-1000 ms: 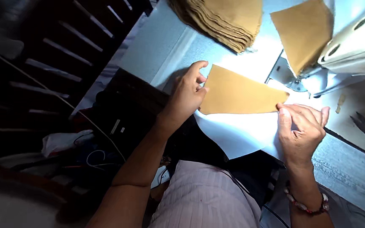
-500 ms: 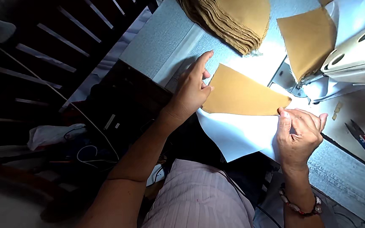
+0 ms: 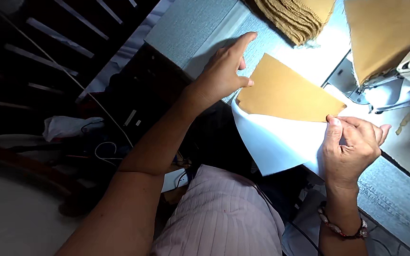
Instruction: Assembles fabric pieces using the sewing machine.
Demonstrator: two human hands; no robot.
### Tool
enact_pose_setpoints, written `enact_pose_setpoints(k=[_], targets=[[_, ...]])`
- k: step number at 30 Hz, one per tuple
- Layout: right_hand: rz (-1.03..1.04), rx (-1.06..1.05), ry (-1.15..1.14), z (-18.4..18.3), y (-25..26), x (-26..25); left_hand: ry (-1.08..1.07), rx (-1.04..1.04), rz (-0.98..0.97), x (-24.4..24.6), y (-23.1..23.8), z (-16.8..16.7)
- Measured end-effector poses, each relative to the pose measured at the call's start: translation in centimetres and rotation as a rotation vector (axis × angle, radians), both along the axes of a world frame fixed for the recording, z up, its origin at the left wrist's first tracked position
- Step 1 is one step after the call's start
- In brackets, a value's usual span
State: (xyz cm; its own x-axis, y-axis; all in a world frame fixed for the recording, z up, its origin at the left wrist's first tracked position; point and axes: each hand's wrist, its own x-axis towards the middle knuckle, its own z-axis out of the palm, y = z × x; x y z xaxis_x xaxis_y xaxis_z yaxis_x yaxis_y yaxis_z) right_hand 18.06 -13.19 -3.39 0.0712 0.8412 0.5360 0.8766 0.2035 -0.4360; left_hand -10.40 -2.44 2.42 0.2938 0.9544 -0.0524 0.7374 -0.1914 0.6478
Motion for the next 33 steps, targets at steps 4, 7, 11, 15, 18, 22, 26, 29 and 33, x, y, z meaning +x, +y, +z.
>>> enact_pose_setpoints(k=[4, 7, 11, 15, 18, 22, 26, 29, 33], targets=[[0.005, 0.005, -0.006, 0.0, 0.0, 0.1, -0.006, 0.013, -0.004, 0.0, 0.0, -0.2], [0.007, 0.002, -0.006, -0.1, 0.0, 0.1, -0.002, 0.005, -0.003, -0.1, -0.1, -0.1], [0.019, 0.025, 0.004, -0.2, -0.1, -0.1, 0.145, 0.080, -0.081, 1.3, -0.3, 1.4], [0.015, -0.009, 0.021, 0.2, -0.4, -0.5, 0.127, 0.441, -0.583, 6.2, 0.5, 1.4], [0.006, -0.005, 0.041, 0.3, -0.3, -0.8, -0.102, 0.586, -1.011, 9.4, 2.7, -1.9], [0.001, 0.009, 0.063, 0.2, -0.1, -0.9, -0.071, 0.490, -1.138, 9.6, 3.4, -4.7], [0.004, 0.014, 0.072, 0.7, -0.7, -0.5, -0.016, 0.488, -1.128, 9.5, 3.2, -4.9], [0.032, -0.009, -0.009, 1.3, -0.7, 0.4, -0.008, 0.513, -1.131, 9.5, 3.3, -5.1], [0.007, -0.129, -0.139, 2.1, -0.6, 0.7, 0.005, 0.517, -1.136, 9.7, 3.3, -5.1]])
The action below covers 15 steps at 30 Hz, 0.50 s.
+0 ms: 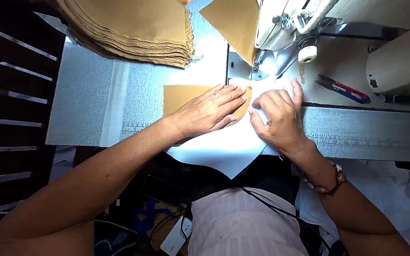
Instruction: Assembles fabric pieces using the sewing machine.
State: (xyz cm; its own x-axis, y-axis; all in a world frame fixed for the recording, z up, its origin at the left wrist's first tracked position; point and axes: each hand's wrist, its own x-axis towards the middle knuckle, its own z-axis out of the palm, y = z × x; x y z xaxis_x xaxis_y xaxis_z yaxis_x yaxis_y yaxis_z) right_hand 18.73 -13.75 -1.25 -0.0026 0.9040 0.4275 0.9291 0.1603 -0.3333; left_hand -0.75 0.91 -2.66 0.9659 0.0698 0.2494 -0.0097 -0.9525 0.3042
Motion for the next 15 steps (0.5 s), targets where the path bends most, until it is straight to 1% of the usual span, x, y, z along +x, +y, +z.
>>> enact_pose_setpoints(k=[2, 4, 8, 12, 15], targets=[[0.008, -0.088, -0.037, 0.3, 0.1, 0.3, -0.006, 0.013, -0.001, 0.3, 0.2, 0.0], [0.008, -0.127, -0.065, 0.6, 0.3, 0.8, -0.008, 0.019, -0.006, 0.7, 0.5, 0.1], [0.020, -0.120, -0.072, 1.0, 0.6, 1.9, -0.009, 0.017, -0.008, 1.6, 1.1, 0.2], [0.023, -0.164, -0.069, 2.0, 0.9, 2.5, 0.008, -0.012, 0.019, 2.5, 1.4, 0.4], [-0.002, -0.146, -0.065, 1.0, 2.4, 3.3, 0.010, -0.022, 0.041, 3.2, 1.7, 0.4]])
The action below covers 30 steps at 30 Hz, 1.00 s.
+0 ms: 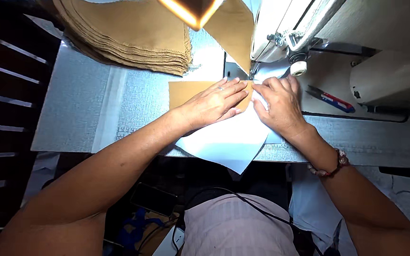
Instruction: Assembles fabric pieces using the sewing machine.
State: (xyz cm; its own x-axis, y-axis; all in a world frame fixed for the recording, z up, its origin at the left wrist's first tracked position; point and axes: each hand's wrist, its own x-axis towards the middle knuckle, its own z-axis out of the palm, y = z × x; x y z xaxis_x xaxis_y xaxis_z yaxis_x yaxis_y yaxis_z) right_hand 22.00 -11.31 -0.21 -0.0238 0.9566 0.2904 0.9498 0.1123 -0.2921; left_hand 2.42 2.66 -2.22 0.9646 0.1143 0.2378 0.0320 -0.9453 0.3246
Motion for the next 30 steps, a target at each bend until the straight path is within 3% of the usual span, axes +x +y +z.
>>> enact_pose_setpoints(k=[19, 24, 30], targets=[[-0.027, 0.049, 0.022, -1.1, 1.3, 0.8, 0.002, 0.005, 0.037, 0.8, 0.5, -0.4], [0.109, 0.119, 0.019, -0.5, 0.7, 0.8, 0.023, -0.001, 0.072, 1.5, 0.8, -0.2], [0.292, 0.061, -0.087, 1.6, -1.2, 0.1, 0.084, -0.113, 0.269, 3.3, 0.6, 0.5]])
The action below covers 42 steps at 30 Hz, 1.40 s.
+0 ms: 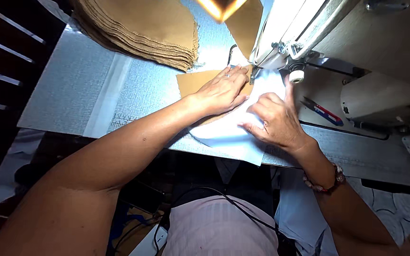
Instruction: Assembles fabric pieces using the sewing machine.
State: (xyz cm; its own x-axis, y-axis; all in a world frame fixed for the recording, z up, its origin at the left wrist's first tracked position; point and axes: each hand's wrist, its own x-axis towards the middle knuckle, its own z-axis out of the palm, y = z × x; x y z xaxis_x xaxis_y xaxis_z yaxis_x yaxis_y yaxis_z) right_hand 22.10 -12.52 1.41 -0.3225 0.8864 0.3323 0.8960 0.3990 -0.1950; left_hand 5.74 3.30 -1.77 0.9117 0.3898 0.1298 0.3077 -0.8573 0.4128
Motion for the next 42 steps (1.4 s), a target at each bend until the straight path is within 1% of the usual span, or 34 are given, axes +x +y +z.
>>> enact_pose_setpoints(k=[4, 9, 12, 14, 16, 18, 20, 22, 24, 28, 31, 34, 37, 42], targets=[[0.008, -0.035, -0.038, 0.2, 0.0, -0.4, 0.044, 0.000, 0.174, 1.7, -0.5, 0.4], [-0.018, 0.000, -0.056, -0.3, -1.0, -0.6, 0.114, -0.058, 0.442, 3.9, -1.4, 1.4], [-0.041, 0.010, -0.057, -0.8, -1.7, -0.8, 0.128, -0.053, 0.542, 4.6, -1.9, 1.4], [-0.057, 0.039, -0.057, -1.0, -2.1, -1.0, 0.158, -0.043, 0.510, 4.5, -2.2, 1.2], [-0.060, 0.058, -0.044, -1.3, -2.8, -1.3, 0.181, -0.047, 0.406, 3.6, -2.6, 1.2], [-0.061, 0.052, -0.018, -1.5, -3.7, -2.0, 0.151, -0.074, 0.291, 1.9, -3.4, 1.1], [-0.072, 0.038, 0.010, -1.8, -4.3, -2.7, 0.051, -0.080, 0.168, -0.5, -4.2, 1.0], [-0.094, 0.032, 0.042, -2.5, -4.8, -3.1, -0.124, -0.034, 0.057, -3.0, -4.9, 0.6], [-0.125, 0.041, 0.084, -3.0, -5.2, -3.4, -0.219, 0.011, -0.016, -5.1, -5.6, 0.1], [-0.184, 0.039, 0.166, -2.8, -4.6, -4.0, -0.250, 0.059, -0.034, -6.7, -6.3, -0.1], [-0.218, 0.021, 0.136, -3.1, -3.9, -4.7, -0.248, 0.064, -0.050, -6.8, -6.2, -0.1], [-0.233, 0.068, 0.104, -3.7, -3.6, -4.7, -0.247, 0.075, -0.057, -6.7, -5.9, -0.2], [-0.239, 0.074, 0.106, -3.8, -3.4, -4.4, -0.243, 0.087, -0.066, -6.4, -5.8, -0.1], [-0.269, 0.062, 0.102, -3.6, -2.5, -3.8, -0.236, 0.104, -0.030, -5.3, -5.6, -0.2]])
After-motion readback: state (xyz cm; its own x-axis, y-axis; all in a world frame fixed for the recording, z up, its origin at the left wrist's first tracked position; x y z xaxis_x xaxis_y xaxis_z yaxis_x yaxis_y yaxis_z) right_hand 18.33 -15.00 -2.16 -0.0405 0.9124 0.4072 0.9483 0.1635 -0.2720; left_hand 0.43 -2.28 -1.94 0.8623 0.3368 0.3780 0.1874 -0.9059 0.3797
